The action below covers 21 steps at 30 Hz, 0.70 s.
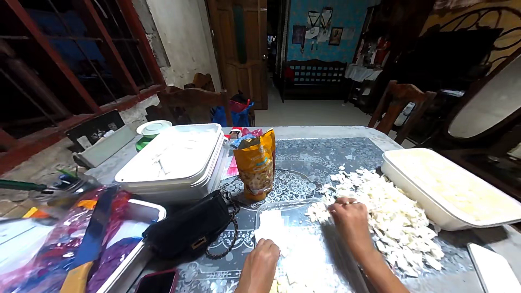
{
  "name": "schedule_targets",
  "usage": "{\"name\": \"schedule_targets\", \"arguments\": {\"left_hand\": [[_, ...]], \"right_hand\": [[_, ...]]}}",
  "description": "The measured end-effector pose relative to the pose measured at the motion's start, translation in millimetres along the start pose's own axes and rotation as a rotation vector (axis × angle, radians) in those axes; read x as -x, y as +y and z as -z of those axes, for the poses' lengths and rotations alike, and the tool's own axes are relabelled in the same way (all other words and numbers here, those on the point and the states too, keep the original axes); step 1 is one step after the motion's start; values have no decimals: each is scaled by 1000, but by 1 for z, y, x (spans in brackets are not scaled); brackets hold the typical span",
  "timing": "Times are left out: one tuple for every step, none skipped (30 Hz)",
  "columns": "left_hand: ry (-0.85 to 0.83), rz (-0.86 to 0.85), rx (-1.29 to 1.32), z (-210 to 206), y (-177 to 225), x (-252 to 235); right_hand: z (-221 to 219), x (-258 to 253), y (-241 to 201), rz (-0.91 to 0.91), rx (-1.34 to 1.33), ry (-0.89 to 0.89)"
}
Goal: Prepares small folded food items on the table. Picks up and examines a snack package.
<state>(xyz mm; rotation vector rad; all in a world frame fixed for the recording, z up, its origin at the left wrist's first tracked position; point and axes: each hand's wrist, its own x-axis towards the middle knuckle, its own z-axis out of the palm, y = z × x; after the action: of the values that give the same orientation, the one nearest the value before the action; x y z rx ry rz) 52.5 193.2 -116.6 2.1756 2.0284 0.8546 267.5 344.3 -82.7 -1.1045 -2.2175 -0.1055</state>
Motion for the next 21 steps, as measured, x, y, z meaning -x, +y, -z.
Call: {"name": "schedule_targets", "arguments": {"left_hand": [[6, 3, 16, 0, -1, 0], [0, 14, 38, 2, -1, -1], [-16, 35, 66, 4, -1, -2], [-52, 70, 103, 8, -1, -3], [-109, 123, 150, 13, 0, -5], [-167, 179, 201, 17, -2, -7], [-198, 227, 254, 20, -4, -9], [-212, 271, 310, 22, -7, -11], [-199, 305, 360, 24, -9, -13], [-159, 334, 410, 25, -9, -14], [-116, 362, 458, 25, -10, -15], [-76, 387, 518, 25, -10, -15], [-54, 408, 587, 24, -10, -16], [-43, 422, 659, 23, -10, -16], [-41, 431, 735, 22, -9, -15], [-47, 429, 801, 20, -7, -14], [-55, 422, 852, 18, -5, -13], [-61, 414, 883, 16, -1, -12], [-64, 408, 905, 16, 3, -11], [-62, 408, 924, 14, 8, -10], [-62, 413, 946, 14, 11, -9]], "right_hand": [[-4, 2, -8, 16, -110, -121], [-10, 4, -14, 56, -201, -211], [-18, 6, -18, 112, -263, -260], [-27, 9, -20, 172, -293, -282], [-32, 10, -22, 211, -311, -311], [-36, 10, -24, 230, -319, -343], [-37, 10, -26, 227, -319, -379], [-36, 10, -26, 213, -312, -404], [-34, 9, -27, 184, -308, -427], [-31, 8, -27, 150, -316, -443], [-27, 8, -28, 116, -327, -452], [-22, 8, -30, 62, -360, -477], [-16, 8, -33, -8, -417, -506], [-10, 7, -36, -78, -503, -524], [-5, 8, -38, -140, -611, -529], [-2, 9, -42, -188, -729, -532], [1, 11, -46, -215, -834, -532], [3, 14, -51, -224, -908, -542], [6, 17, -57, -216, -928, -556], [8, 19, -62, -196, -900, -567], [8, 22, -66, -170, -852, -563]]}}
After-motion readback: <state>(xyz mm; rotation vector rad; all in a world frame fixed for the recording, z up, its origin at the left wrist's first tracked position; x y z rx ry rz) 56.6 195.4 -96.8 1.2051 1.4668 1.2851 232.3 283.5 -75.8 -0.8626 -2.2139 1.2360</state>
